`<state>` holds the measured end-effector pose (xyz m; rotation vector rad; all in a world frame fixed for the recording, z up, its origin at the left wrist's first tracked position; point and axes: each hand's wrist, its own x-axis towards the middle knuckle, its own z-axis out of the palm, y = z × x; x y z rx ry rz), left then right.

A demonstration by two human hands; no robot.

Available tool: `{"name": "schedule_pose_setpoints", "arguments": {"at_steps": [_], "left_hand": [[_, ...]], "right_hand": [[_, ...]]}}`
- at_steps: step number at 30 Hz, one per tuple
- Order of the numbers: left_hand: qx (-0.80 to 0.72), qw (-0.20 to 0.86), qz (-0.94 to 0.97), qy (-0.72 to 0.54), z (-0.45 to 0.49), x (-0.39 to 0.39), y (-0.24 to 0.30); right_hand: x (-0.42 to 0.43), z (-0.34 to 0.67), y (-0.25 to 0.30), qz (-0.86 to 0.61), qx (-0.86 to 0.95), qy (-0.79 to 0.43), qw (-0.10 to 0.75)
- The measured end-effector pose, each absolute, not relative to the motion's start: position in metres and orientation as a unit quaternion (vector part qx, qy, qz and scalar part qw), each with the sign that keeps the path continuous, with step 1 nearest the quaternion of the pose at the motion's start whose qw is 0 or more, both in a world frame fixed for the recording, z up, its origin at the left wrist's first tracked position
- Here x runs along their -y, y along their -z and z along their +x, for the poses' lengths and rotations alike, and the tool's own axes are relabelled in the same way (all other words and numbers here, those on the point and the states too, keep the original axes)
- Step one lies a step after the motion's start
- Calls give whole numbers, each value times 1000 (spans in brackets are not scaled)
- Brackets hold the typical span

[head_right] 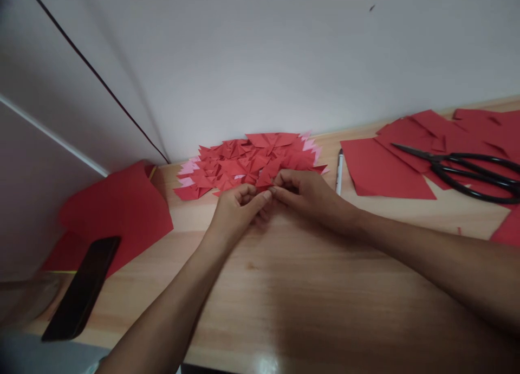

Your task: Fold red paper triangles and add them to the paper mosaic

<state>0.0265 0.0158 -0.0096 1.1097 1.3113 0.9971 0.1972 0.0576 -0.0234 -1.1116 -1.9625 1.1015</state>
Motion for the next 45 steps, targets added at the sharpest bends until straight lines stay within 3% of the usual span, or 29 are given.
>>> {"name": "schedule_pose_setpoints", "arguments": {"at_steps": [8,15,26,37,45], "left_hand": [[-553,536,473,-428,27,-15,9],[-558,522,491,-418,26,-15,10],[-533,546,507,-401,22,-19,9],[-558,407,632,-352,18,-15,13],[-504,482,615,-368,14,-17,14]], "right_hand": [[-56,199,27,-389,755,-432,304],[-52,196,24,-400,783,-361,310],[-57,200,29,-380,749,-452,299],[-53,198,28,-394,773,-400,294],[-57,199,25,-351,757,-468,291]]}}
